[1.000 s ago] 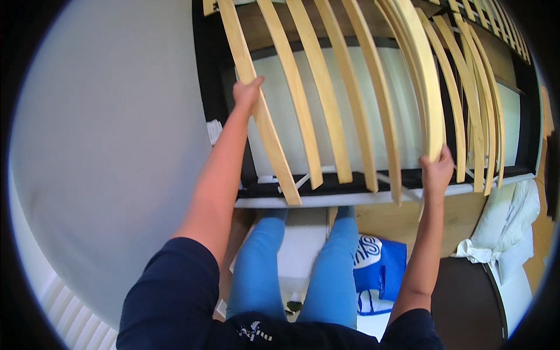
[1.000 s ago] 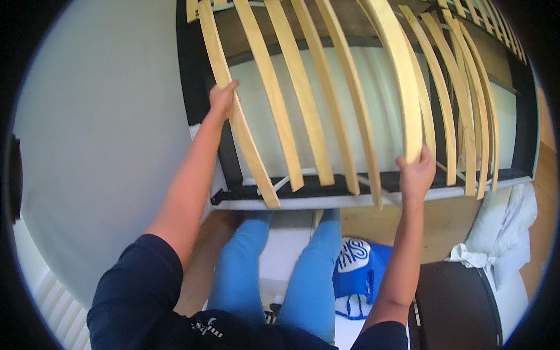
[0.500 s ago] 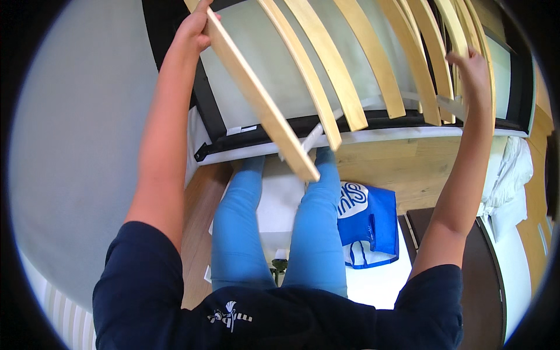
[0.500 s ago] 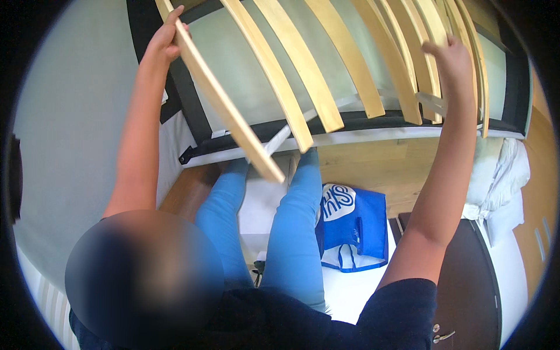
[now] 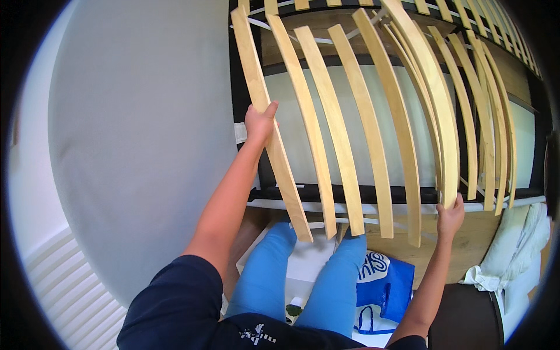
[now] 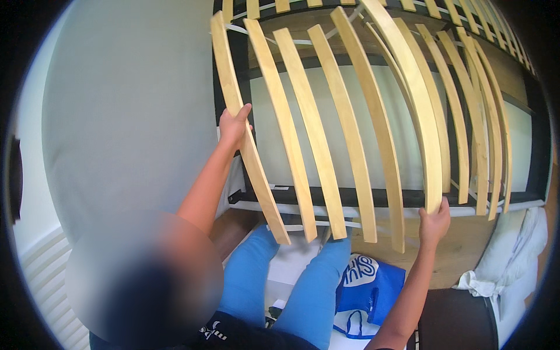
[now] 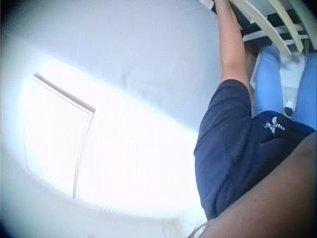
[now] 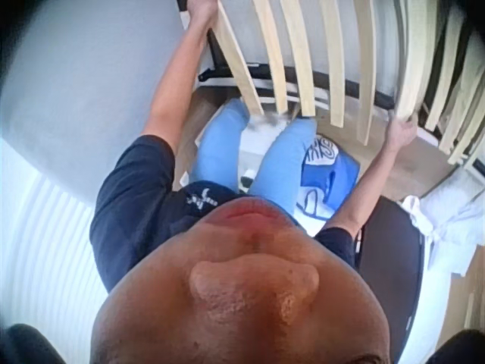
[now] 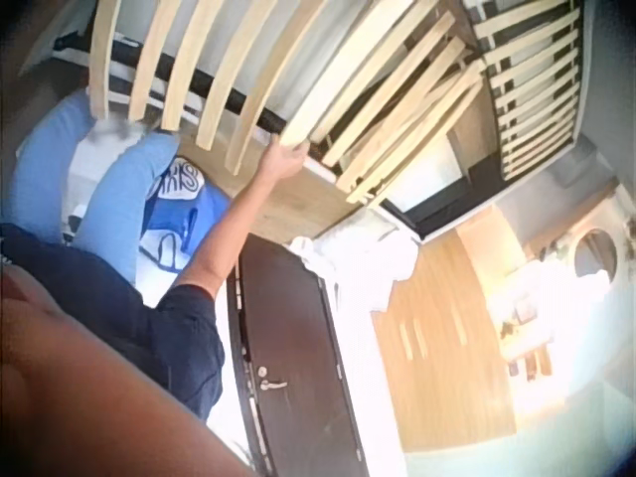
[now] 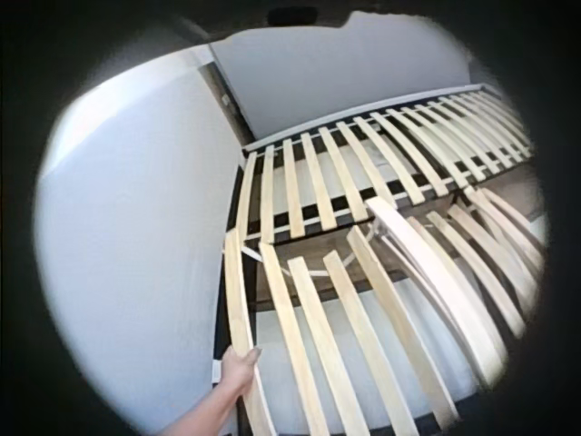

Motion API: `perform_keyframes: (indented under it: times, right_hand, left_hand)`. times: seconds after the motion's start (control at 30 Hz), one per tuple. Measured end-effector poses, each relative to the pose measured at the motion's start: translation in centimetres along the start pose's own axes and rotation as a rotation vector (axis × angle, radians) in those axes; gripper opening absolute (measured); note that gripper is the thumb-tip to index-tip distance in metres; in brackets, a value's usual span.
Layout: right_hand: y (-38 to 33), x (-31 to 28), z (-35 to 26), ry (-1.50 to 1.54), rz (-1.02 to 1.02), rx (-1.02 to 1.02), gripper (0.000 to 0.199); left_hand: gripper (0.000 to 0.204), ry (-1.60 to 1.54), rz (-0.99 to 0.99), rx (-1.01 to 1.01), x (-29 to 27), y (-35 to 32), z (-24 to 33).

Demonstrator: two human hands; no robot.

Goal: The person places and adjusts wooden slats onto the bed frame, aligning them one by one to form the support structure. The person handles the slats by hand, positioning them between the frame rails.

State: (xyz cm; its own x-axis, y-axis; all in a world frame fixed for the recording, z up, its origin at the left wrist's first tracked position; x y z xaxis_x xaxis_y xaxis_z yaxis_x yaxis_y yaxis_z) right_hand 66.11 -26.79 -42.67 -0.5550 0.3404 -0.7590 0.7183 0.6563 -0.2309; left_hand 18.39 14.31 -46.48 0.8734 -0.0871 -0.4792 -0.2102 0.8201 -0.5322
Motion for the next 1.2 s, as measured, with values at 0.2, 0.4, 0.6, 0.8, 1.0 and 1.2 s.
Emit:
perform_keyframes:
  times: [0.2,0.4,0.6,0.8,1.0,1.2]
  right_hand:
    - [-2.8,2.4,-0.5,-0.038,-0.029,0.047,0.035]
    - [-3.3,3.4,1.5,0.119,0.034,0.014,0.034]
    - [-5.2,3.7,1.1,0.202,0.073,-0.005,0.033]
    - [-5.7,4.0,1.4,0.230,0.056,-0.025,0.035]
    - [-5.6,4.6,-0.6,0.156,0.074,0.008,0.040]
    - [-5.2,5.9,-0.1,0.192,0.028,0.040,0.042]
  left_hand:
    - [0.047,0.305,0.093,0.003,-2.1,6.5,-4.1]
    - [0.053,0.302,0.095,0.031,-0.8,9.9,-3.2]
    - [0.053,0.402,0.068,0.200,0.1,14.2,-4.2]
    - [0.056,0.383,0.069,0.156,0.1,18.5,-5.4]
    - [0.070,0.611,0.107,0.286,2.1,19.8,-6.2]
    - [0.059,0.472,0.119,0.273,3.4,21.5,-6.4]
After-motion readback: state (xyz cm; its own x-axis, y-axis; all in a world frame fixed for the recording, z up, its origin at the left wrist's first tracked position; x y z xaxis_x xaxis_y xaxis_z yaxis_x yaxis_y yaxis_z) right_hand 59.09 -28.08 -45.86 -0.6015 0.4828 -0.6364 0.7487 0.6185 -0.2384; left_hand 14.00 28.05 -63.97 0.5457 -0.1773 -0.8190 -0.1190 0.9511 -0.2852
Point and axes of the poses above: each hand's wrist, its own y-axis towards the middle knuckle, its own x-axis out of the palm, z = x × y, the point moved 10 cm from there along y, towards the middle knuckle, and after that the axes turned 9 degrees about -x, right-handed, at the moved point
